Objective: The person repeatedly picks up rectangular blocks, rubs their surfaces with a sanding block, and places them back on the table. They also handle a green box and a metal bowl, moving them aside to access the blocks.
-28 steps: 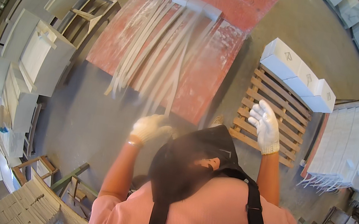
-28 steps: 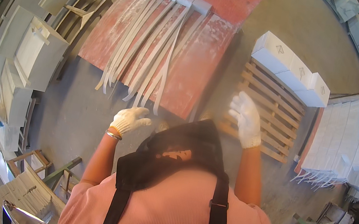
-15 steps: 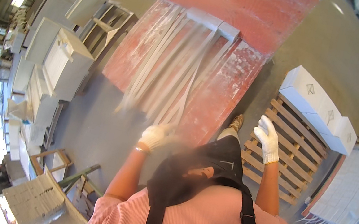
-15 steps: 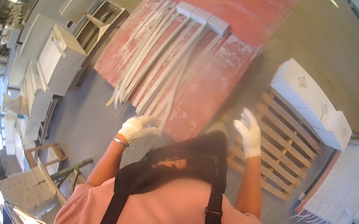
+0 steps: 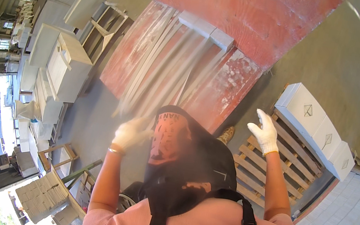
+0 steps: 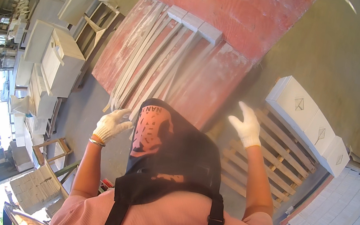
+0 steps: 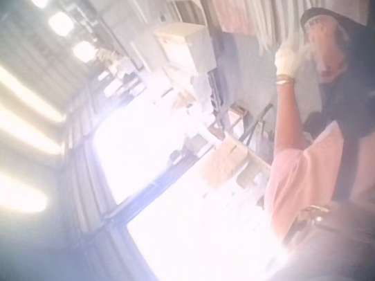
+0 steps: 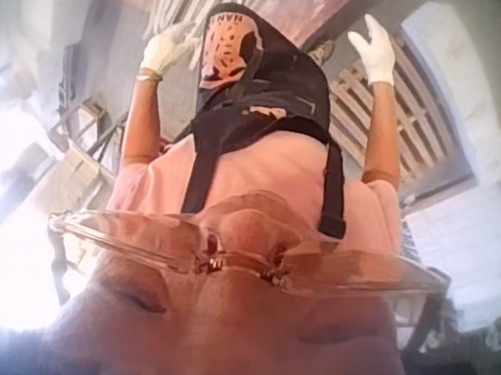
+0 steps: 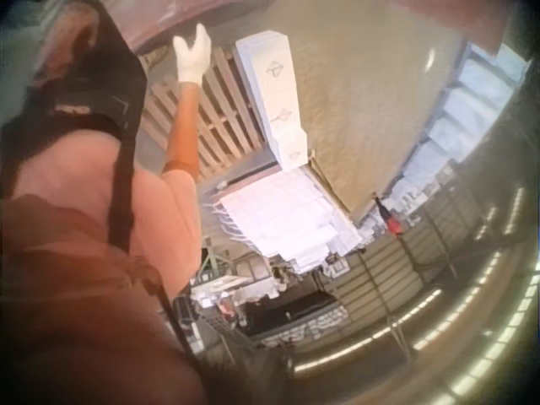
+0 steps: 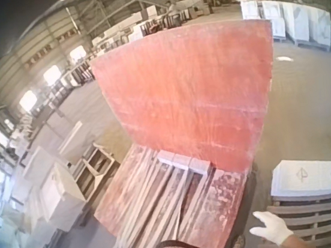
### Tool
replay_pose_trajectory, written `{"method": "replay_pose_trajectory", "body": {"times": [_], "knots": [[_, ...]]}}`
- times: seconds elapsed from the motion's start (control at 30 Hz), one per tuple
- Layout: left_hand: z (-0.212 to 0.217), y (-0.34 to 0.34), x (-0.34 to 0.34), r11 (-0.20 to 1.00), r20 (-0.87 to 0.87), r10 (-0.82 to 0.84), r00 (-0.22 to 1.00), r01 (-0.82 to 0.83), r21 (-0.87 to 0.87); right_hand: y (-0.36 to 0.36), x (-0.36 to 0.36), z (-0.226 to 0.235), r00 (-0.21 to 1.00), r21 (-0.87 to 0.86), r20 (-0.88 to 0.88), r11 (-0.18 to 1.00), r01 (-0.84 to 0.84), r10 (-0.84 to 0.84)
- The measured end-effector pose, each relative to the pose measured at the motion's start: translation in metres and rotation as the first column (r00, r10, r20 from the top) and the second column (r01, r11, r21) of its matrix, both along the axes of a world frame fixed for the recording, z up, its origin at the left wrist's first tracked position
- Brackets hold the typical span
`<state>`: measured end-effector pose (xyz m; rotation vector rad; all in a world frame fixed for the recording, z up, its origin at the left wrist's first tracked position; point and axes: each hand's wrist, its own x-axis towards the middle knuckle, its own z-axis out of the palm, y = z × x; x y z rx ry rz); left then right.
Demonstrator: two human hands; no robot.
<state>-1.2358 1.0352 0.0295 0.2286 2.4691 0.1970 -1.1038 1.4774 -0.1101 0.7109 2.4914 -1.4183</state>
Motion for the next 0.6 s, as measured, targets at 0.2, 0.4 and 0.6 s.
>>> {"method": "replay_pose_trajectory", "body": {"times": [0.2, 0.4, 0.6], "knots": [[-0.096, 0.021, -0.137, 0.987, -0.148, -0.157, 0.976, 0.15, -0.059, -0.006, -0.102, -0.066, 0.97, 0.176, 0.068, 0.954, -0.244, 0.235], [-0.257, 0.091, -0.298, 0.889, -0.038, -0.437, 0.899, 0.425, -0.169, 0.0, -0.234, -0.174, 0.947, 0.301, 0.138, 0.898, -0.32, 0.291], [-0.392, 0.163, -0.421, 0.776, -0.164, -0.629, 0.76, 0.598, -0.2, 0.003, -0.373, -0.283, 0.942, 0.446, 0.06, 0.836, -0.32, 0.329]]}}
